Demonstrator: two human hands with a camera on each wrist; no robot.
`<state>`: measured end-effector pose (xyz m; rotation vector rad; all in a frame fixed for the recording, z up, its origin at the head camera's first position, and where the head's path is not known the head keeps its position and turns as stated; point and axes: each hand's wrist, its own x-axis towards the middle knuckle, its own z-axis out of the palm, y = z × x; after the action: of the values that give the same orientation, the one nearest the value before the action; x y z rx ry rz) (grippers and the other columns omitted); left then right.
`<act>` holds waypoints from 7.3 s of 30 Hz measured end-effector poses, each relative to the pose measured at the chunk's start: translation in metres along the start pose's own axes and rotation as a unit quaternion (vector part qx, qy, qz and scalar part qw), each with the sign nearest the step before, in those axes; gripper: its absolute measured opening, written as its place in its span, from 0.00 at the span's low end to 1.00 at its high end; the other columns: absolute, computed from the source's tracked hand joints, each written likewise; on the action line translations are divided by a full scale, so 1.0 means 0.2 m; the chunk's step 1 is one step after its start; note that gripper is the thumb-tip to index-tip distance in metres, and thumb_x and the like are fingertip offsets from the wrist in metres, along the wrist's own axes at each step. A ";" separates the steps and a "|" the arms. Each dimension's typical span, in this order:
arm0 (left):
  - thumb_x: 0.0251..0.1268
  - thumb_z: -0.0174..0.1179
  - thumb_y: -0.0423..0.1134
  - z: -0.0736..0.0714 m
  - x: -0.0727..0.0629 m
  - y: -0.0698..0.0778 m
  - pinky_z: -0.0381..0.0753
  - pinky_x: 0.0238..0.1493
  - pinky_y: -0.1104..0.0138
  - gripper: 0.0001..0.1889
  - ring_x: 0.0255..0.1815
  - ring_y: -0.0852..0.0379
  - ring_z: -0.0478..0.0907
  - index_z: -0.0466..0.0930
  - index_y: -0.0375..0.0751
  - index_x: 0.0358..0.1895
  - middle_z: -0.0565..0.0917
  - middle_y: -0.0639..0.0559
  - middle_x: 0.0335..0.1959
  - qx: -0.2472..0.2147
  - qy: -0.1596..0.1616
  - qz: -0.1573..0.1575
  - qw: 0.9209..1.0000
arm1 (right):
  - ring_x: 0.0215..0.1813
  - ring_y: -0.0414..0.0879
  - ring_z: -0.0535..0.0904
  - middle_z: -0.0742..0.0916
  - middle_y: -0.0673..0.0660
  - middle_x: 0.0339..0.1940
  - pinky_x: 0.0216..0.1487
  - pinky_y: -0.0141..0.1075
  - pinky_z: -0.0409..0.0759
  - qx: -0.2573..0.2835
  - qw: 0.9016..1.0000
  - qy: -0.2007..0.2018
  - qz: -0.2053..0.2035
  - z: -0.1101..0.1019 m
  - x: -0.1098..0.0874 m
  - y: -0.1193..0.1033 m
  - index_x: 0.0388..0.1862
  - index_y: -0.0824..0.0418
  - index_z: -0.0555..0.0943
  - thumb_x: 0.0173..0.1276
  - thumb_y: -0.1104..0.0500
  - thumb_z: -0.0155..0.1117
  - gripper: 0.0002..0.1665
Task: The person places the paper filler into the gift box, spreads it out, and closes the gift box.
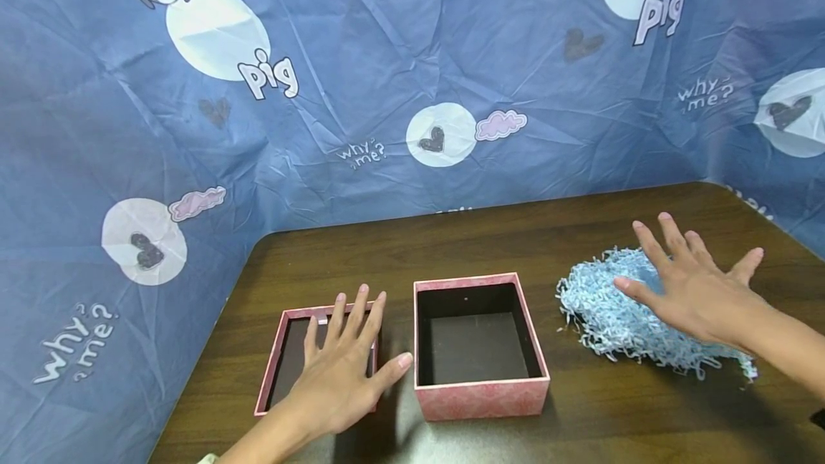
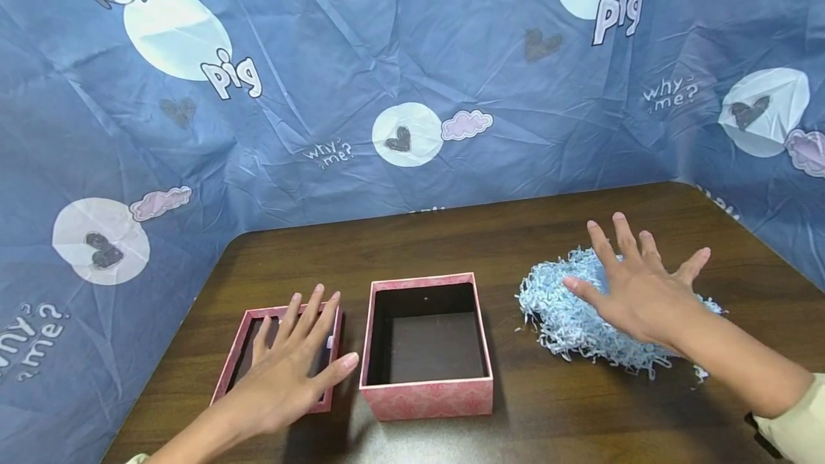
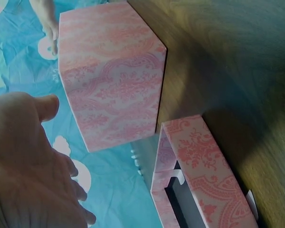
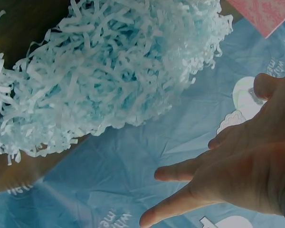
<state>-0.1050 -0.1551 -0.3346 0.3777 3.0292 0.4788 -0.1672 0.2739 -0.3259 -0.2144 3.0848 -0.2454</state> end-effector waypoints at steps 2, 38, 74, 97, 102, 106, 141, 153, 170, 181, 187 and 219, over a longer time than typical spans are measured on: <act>0.65 0.43 0.71 0.00 0.00 0.00 0.26 0.68 0.37 0.45 0.77 0.47 0.27 0.37 0.57 0.78 0.34 0.55 0.78 -0.001 -0.003 0.001 1.000 | 0.67 0.83 0.39 0.28 0.69 0.73 0.42 0.77 0.12 0.001 1.000 -0.004 0.004 -0.01 0.01 0.01 0.77 0.53 0.26 0.70 0.27 0.39 0.55; 0.62 0.52 0.68 0.05 -0.03 0.11 0.33 0.69 0.40 0.45 0.78 0.44 0.35 0.41 0.61 0.78 0.44 0.52 0.78 -0.128 -0.022 0.042 0.991 | 0.59 0.92 0.38 0.38 0.81 0.71 0.40 0.85 0.30 0.044 0.997 -0.065 0.007 0.09 0.07 0.26 0.76 0.58 0.25 0.64 0.26 0.50 0.64; 0.58 0.69 0.43 0.13 0.01 0.11 0.78 0.54 0.53 0.45 0.65 0.35 0.67 0.52 0.55 0.76 0.60 0.37 0.71 -0.433 -0.052 0.022 0.900 | 0.59 0.83 0.62 0.67 0.85 0.60 0.56 0.70 0.63 0.091 0.991 -0.005 -0.096 0.26 0.12 0.29 0.65 0.77 0.64 0.50 0.53 0.77 0.51; 0.58 0.69 0.43 0.14 0.00 0.12 0.77 0.55 0.51 0.45 0.64 0.36 0.68 0.51 0.57 0.76 0.60 0.37 0.71 -0.438 -0.060 0.007 0.897 | 0.58 0.80 0.65 0.71 0.82 0.59 0.54 0.68 0.66 0.116 0.990 0.033 -0.066 0.12 0.13 0.34 0.65 0.79 0.65 0.55 0.56 0.74 0.46; 0.58 0.69 0.43 0.14 0.01 0.11 0.77 0.55 0.51 0.45 0.64 0.36 0.68 0.51 0.58 0.76 0.59 0.37 0.71 -0.440 -0.062 0.008 0.896 | 0.58 0.81 0.64 0.69 0.83 0.60 0.54 0.69 0.64 0.117 0.992 0.027 -0.048 0.08 0.13 0.34 0.66 0.78 0.63 0.55 0.55 0.73 0.47; 0.58 0.69 0.43 0.14 0.01 0.11 0.77 0.55 0.52 0.45 0.64 0.36 0.68 0.51 0.57 0.76 0.59 0.36 0.71 -0.441 -0.062 0.009 0.895 | 0.59 0.81 0.63 0.68 0.83 0.61 0.55 0.70 0.63 0.113 0.993 0.027 -0.035 0.04 0.14 0.34 0.67 0.77 0.62 0.56 0.54 0.73 0.48; 0.57 0.69 0.43 0.14 0.01 0.12 0.78 0.54 0.54 0.45 0.64 0.36 0.68 0.52 0.55 0.75 0.60 0.37 0.71 -0.434 -0.057 0.012 0.899 | 0.58 0.64 0.74 0.80 0.66 0.57 0.56 0.60 0.70 0.137 0.958 0.148 -0.202 -0.17 0.16 -0.04 0.63 0.65 0.74 0.44 0.70 0.77 0.43; 0.58 0.69 0.40 0.14 0.01 0.12 0.79 0.53 0.54 0.45 0.62 0.35 0.69 0.51 0.50 0.76 0.60 0.34 0.70 -0.444 -0.054 0.020 0.894 | 0.58 0.55 0.73 0.80 0.59 0.57 0.51 0.51 0.76 0.098 0.934 0.123 -0.321 -0.19 0.15 -0.36 0.63 0.62 0.74 0.41 0.78 0.65 0.44; 0.59 0.68 0.43 0.13 0.02 0.12 0.78 0.54 0.51 0.44 0.64 0.35 0.68 0.51 0.51 0.76 0.60 0.36 0.71 -0.431 -0.068 0.003 0.900 | 0.62 0.58 0.72 0.78 0.59 0.61 0.58 0.61 0.70 -0.002 0.914 0.065 -0.400 0.01 0.15 -0.77 0.62 0.52 0.77 0.46 0.77 0.66 0.42; 0.60 0.67 0.42 0.12 0.02 0.12 0.77 0.56 0.51 0.44 0.64 0.37 0.67 0.50 0.54 0.76 0.60 0.39 0.71 -0.430 -0.073 -0.001 0.900 | 0.63 0.58 0.71 0.79 0.58 0.61 0.62 0.62 0.67 0.047 0.914 0.000 -0.402 0.17 0.16 -0.91 0.63 0.53 0.77 0.48 0.79 0.61 0.41; 0.60 0.67 0.42 0.12 0.02 0.12 0.77 0.56 0.51 0.44 0.64 0.38 0.68 0.50 0.52 0.76 0.60 0.39 0.71 -0.431 -0.077 0.000 0.899 | 0.66 0.59 0.69 0.78 0.60 0.63 0.66 0.52 0.67 0.082 0.922 -0.079 -0.370 0.25 0.19 -0.95 0.63 0.59 0.77 0.51 0.78 0.59 0.37; 0.60 0.66 0.42 0.13 0.02 0.12 0.77 0.56 0.50 0.44 0.65 0.36 0.67 0.50 0.50 0.76 0.61 0.37 0.70 -0.435 -0.076 0.013 0.897 | 0.79 0.55 0.39 0.50 0.55 0.80 0.71 0.63 0.31 0.030 0.934 -0.014 -0.356 0.04 0.07 -0.84 0.77 0.51 0.55 0.68 0.38 0.58 0.45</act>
<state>-0.1019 -0.1247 -0.3528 0.3536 2.3236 1.5980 -0.1574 0.1067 -0.3071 -1.3125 2.8194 -0.3425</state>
